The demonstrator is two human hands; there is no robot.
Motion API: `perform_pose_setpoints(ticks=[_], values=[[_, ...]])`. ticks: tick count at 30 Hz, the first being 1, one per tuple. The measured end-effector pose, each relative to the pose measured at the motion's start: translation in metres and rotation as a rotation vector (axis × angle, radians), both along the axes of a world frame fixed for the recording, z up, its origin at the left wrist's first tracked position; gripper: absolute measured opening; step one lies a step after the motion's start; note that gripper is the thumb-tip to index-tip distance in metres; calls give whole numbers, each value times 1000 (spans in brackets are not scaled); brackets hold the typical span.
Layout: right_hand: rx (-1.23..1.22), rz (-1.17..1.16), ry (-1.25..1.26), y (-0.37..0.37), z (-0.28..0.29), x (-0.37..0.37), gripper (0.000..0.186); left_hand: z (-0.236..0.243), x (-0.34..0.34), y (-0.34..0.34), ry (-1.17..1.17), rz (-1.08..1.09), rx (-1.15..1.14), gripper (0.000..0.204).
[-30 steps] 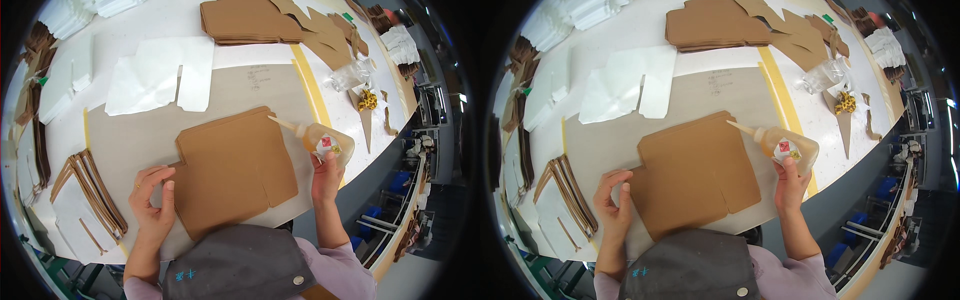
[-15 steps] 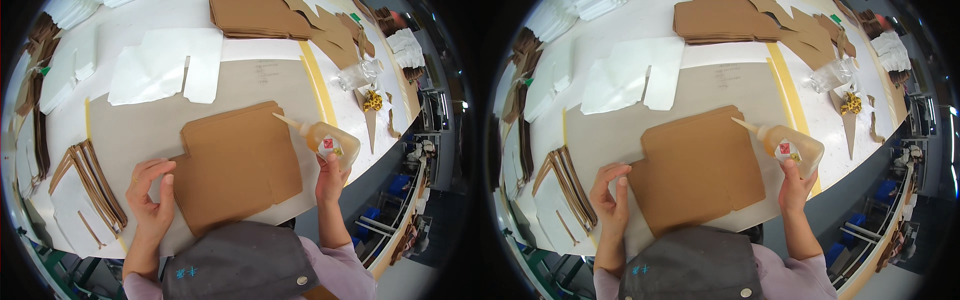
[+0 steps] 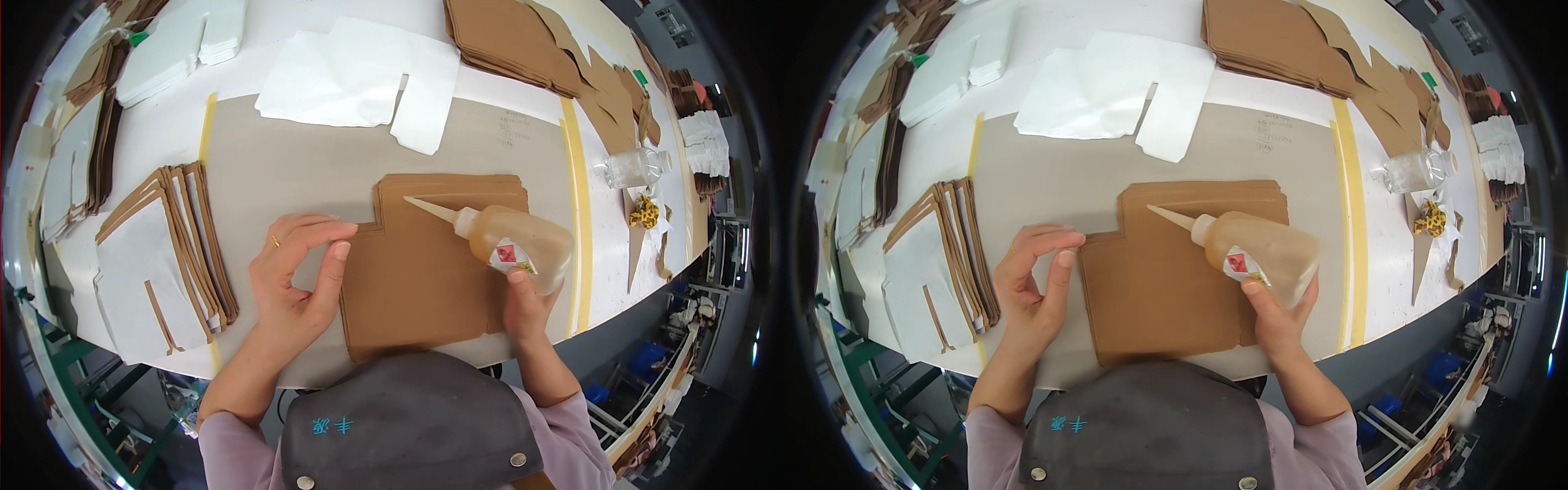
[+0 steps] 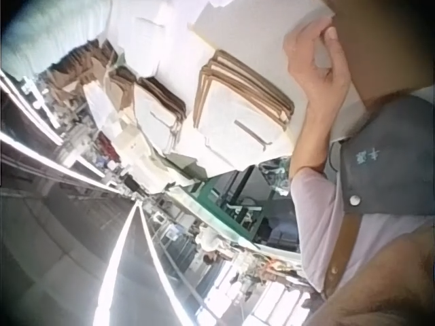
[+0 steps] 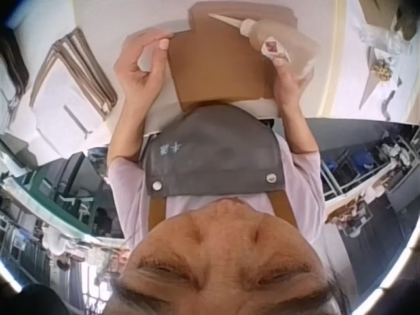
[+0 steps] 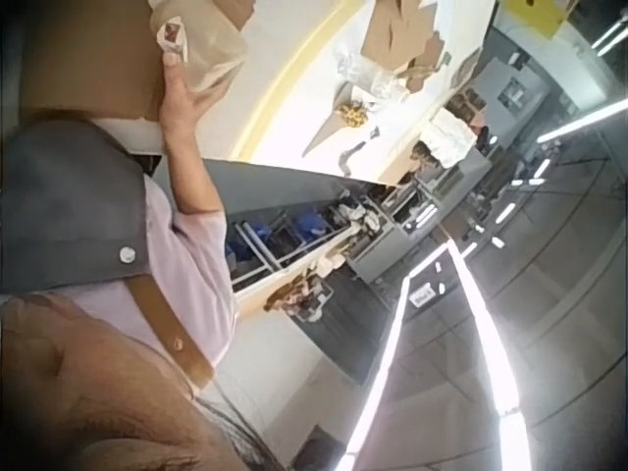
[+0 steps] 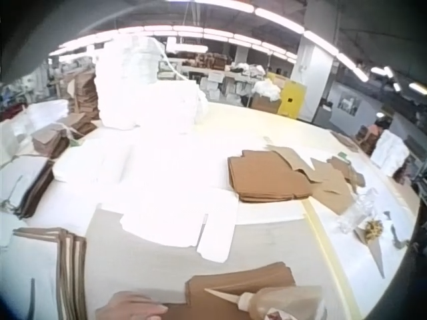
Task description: Applying glue to leather pieces and attaching a white lining.
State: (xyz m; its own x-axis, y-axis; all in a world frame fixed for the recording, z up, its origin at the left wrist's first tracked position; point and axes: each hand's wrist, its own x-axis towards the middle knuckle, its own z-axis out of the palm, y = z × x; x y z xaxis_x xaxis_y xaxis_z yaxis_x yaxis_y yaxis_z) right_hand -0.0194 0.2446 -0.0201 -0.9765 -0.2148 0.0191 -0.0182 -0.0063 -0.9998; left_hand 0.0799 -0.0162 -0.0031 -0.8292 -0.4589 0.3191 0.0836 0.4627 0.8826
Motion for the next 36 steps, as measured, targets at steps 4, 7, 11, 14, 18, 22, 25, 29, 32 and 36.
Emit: perform_pose_setpoints(ticks=[4,7,11,14,18,22,25,29,32,36], values=[[49,85,-9,-12,3,-8,67,0,0,-1,16,16,26,14],[128,159,30,-14,11,-23,69,-1,0,-2,21,31,24,14],[98,295,102,-6,19,-32,71,-2,-1,-5,41,38,29,12],[94,333,116,5,17,-29,73,-4,-2,-6,47,39,45,11],[90,312,113,4,13,-15,73,-5,-2,-6,50,65,69,10],[44,334,58,-12,4,-3,75,-2,-4,-8,89,111,58,9],[57,383,42,-23,0,-7,77,-7,-4,-13,117,137,61,9],[50,442,11,-23,0,-19,76,-14,-7,-17,139,154,86,9],[64,485,-38,-22,10,-18,78,-15,-9,-18,160,162,79,9],[47,667,-39,-10,6,-18,79,-21,-14,-21,164,178,58,8]])
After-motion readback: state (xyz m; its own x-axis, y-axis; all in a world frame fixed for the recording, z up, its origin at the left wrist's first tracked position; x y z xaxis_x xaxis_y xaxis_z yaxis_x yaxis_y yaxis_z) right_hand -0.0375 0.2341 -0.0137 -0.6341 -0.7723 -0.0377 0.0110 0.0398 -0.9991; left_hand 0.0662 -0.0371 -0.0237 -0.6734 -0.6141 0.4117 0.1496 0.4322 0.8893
